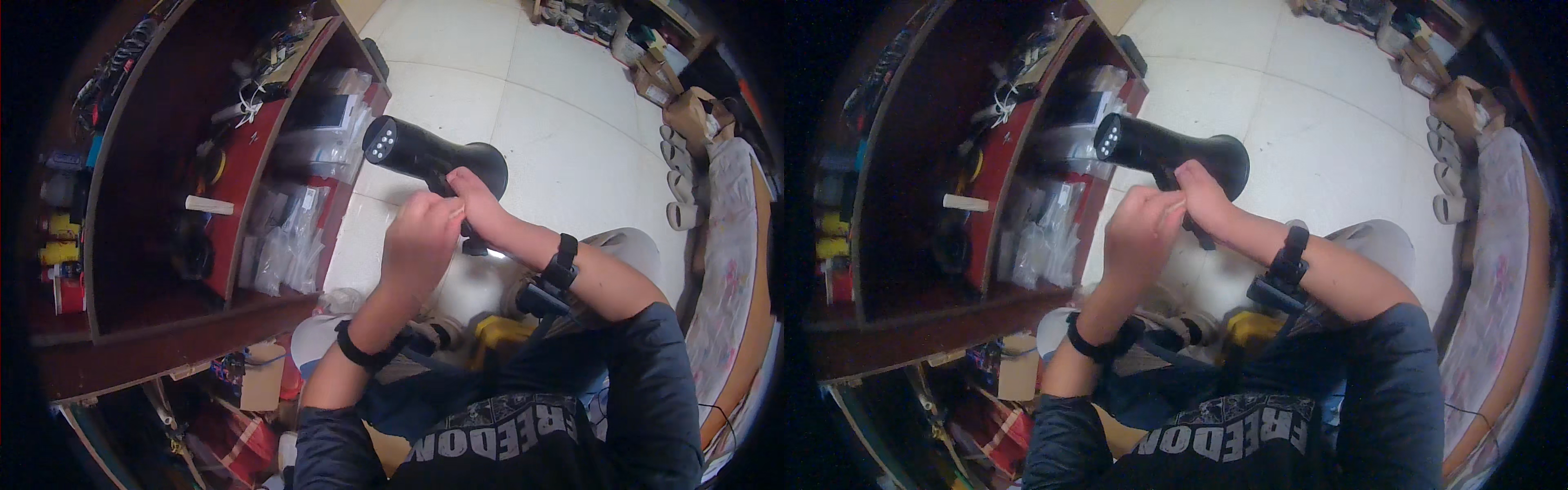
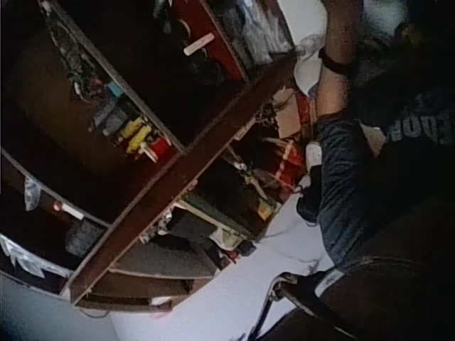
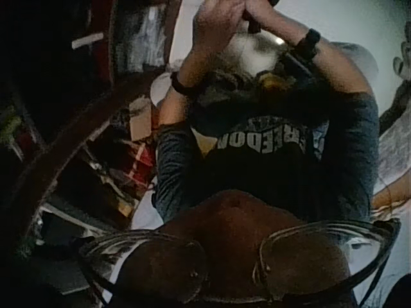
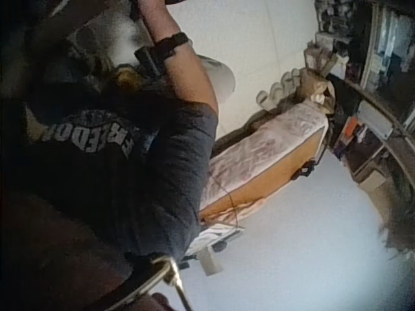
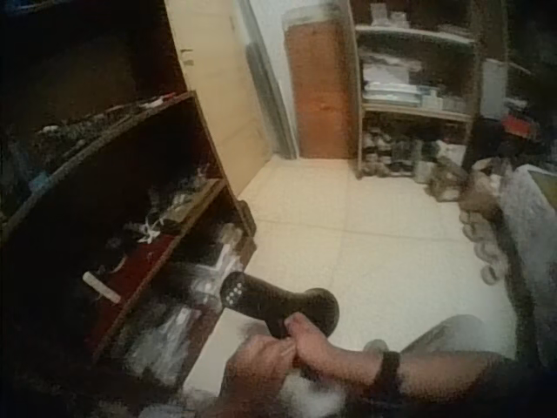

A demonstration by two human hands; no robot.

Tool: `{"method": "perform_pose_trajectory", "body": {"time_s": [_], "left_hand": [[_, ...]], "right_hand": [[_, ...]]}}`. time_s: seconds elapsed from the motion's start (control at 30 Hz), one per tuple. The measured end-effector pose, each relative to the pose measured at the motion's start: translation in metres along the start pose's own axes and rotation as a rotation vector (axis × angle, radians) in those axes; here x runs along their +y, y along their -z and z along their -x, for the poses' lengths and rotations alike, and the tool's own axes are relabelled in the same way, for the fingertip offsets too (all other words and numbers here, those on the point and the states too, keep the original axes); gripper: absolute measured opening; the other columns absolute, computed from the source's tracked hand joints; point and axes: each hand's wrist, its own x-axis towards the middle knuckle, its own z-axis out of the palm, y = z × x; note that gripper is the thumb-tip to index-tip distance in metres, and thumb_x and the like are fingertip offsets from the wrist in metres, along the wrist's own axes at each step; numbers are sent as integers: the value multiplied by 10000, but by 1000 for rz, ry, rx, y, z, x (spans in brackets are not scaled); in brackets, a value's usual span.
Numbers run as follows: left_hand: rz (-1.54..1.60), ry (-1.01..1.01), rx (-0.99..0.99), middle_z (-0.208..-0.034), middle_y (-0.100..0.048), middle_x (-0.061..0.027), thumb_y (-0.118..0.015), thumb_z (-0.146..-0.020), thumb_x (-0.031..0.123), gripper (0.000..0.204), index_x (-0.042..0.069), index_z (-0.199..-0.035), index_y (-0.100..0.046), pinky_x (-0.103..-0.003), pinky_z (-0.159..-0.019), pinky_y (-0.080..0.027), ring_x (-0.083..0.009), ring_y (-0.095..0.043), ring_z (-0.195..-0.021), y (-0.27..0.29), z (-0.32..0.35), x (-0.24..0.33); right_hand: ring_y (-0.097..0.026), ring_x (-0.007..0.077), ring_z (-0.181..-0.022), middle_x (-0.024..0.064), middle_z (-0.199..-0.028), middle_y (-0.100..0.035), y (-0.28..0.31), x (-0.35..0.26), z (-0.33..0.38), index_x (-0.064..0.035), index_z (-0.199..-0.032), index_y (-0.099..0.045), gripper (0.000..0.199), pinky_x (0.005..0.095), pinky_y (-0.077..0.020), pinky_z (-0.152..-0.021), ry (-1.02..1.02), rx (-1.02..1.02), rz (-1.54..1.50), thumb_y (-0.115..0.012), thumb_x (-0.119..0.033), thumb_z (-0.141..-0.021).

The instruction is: The person sits on the floor and uses a tissue to wipe the exterior and interior surfaces of a black megaphone. They clean the handle, the bell, and the control panel area, then place the megaphone back on the floor.

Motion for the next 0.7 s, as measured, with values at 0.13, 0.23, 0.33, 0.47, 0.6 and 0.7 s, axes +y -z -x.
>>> {"method": "perform_pose_trajectory", "body": {"time_s": [0.13,0.23,0.33,0.47,0.6,0.7], "left_hand": [[2,-172,83,-906,-639,-101,-685,-851,149,135,82,-968,-696,-376,-717,-516,-290,-637,-820,8,-18,-15],[25,58,54,-905,-636,-99,-682,-853,148,139,78,-972,-692,-371,-714,-510,-289,-636,-819,13,-19,-31],[-14,46,55,-914,-636,-102,-677,-858,149,139,73,-974,-690,-371,-713,-505,-291,-636,-821,10,-14,-29],[47,103,74,-932,-642,-105,-666,-866,144,142,69,-985,-689,-370,-713,-503,-294,-639,-827,7,-11,-31],[96,91,115,-938,-648,-107,-663,-865,130,149,68,-998,-691,-356,-717,-504,-283,-645,-829,3,-10,-37],[136,129,95,-942,-651,-109,-672,-853,112,158,66,-1003,-694,-349,-728,-509,-274,-649,-838,4,-10,-36]], "right_hand": [[-559,245,-861,151,-923,-562,3,8,-4,-24,-1047,-491,313,395,-458,-815,129,34,129,-331,-292,-1029],[-575,251,-852,151,-892,-565,-9,-1,7,-15,-1053,-491,323,395,-463,-805,94,24,183,-347,-304,-1027],[-589,220,-839,139,-902,-590,-4,9,0,7,-1090,-504,356,347,-477,-759,104,31,207,-399,-326,-1018],[-603,159,-858,96,-952,-615,-5,-10,5,8,-1172,-488,372,288,-505,-710,-38,18,-29,-560,-297,-970],[-612,149,-901,69,-981,-620,-4,-21,12,8,-1209,-467,417,290,-529,-736,2,-82,-400,-663,-213,-914],[-618,152,-932,83,-1009,-614,0,-22,10,12,-1206,-458,420,301,-547,-715,50,-128,-395,-691,-126,-884]]}}
